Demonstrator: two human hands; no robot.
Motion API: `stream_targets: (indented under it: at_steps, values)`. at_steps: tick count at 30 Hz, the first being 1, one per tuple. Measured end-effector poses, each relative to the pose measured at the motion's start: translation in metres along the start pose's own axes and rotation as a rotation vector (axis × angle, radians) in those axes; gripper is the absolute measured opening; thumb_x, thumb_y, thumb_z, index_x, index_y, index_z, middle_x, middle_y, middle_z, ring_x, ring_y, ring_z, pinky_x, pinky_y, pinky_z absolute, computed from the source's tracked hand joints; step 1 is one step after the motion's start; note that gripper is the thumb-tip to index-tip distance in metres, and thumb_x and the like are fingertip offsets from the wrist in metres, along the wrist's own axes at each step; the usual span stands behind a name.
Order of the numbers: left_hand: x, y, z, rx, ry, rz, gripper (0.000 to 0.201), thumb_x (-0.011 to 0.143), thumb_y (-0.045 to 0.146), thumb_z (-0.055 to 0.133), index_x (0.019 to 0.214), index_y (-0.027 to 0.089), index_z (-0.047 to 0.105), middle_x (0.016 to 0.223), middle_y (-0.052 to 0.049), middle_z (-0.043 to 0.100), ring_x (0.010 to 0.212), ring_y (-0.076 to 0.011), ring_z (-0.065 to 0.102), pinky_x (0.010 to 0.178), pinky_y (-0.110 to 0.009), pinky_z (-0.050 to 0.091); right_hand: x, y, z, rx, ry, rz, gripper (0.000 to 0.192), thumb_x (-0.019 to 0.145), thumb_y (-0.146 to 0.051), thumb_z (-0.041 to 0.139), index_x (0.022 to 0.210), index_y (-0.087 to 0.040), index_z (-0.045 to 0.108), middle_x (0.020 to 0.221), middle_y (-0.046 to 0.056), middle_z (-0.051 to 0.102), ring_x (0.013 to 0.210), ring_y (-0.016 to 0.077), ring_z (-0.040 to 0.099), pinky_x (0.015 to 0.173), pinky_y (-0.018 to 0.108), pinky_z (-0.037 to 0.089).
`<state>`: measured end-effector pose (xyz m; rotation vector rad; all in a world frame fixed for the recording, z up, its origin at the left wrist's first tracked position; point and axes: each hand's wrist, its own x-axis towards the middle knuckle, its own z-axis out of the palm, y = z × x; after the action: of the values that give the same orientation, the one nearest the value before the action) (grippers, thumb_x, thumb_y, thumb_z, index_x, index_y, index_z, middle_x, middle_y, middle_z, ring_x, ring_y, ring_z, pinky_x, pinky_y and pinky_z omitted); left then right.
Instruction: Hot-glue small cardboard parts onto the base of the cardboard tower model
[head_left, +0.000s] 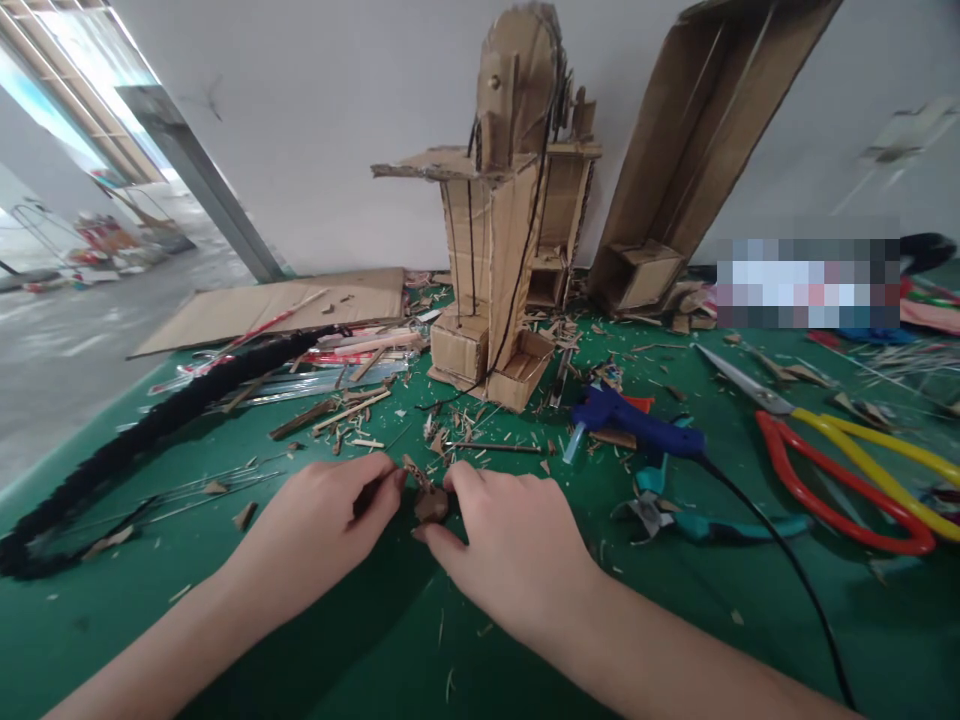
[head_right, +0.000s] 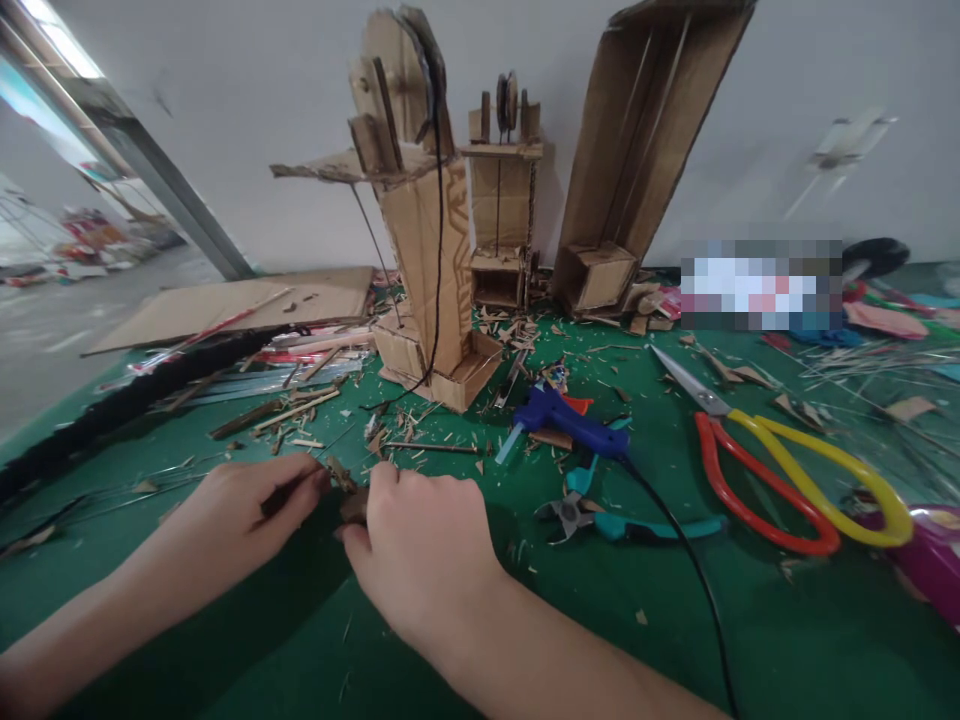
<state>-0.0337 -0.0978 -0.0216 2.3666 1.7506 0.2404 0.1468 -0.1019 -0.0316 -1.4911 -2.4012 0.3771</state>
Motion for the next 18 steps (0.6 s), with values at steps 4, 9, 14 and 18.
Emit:
stream_targets:
  at_steps: [4, 9, 14, 18]
  values:
    - [0.0, 0.0, 0.0, -0.005, -0.012, -0.018, 0.031, 0.088, 0.034, 0.031, 0.065, 0.019, 0.045, 0.052, 0.003, 0.05, 0.047, -0.0109, 0.042, 0.047, -0.024, 0.026, -0.004, -0.002, -0.002, 0.007, 0.014, -0.028, 0.014, 0.078, -0.033, 0.046, 0.075, -0.021, 0.053, 0.064, 0.0, 0.063, 0.052, 0.0201, 0.059, 0.042, 0.027, 0.023]
    - [0.0, 0.001, -0.001, 0.013, -0.002, -0.018, 0.032, 0.088, 0.034, 0.031, 0.062, 0.019, 0.043, 0.05, 0.004, 0.046, 0.046, -0.0106, 0.04, 0.047, -0.024, 0.025, -0.018, -0.004, -0.022, -0.059, -0.111, -0.095, 0.015, 0.071, -0.033, 0.054, 0.064, -0.019, 0.053, 0.054, 0.001, 0.059, 0.044, 0.0182, 0.054, 0.04, 0.026, 0.019]
    - [0.0, 0.003, -0.005, 0.016, -0.043, 0.027, 0.03, 0.088, 0.033, 0.032, 0.067, 0.019, 0.05, 0.052, 0.003, 0.048, 0.047, -0.0109, 0.043, 0.047, -0.024, 0.025, -0.022, 0.016, -0.067, -0.09, -0.249, -0.136, 0.027, 0.074, -0.046, 0.054, 0.068, -0.02, 0.059, 0.058, 0.003, 0.061, 0.048, 0.0176, 0.054, 0.042, 0.026, 0.023]
    - [-0.002, 0.003, -0.004, 0.016, -0.018, 0.049, 0.032, 0.087, 0.034, 0.034, 0.065, 0.019, 0.051, 0.049, 0.004, 0.047, 0.045, -0.0102, 0.042, 0.046, -0.024, 0.024, 0.003, 0.061, -0.099, -0.079, -0.109, -0.026, 0.026, 0.085, -0.036, 0.04, 0.083, -0.022, 0.062, 0.065, 0.001, 0.062, 0.051, 0.0136, 0.054, 0.045, 0.026, 0.032]
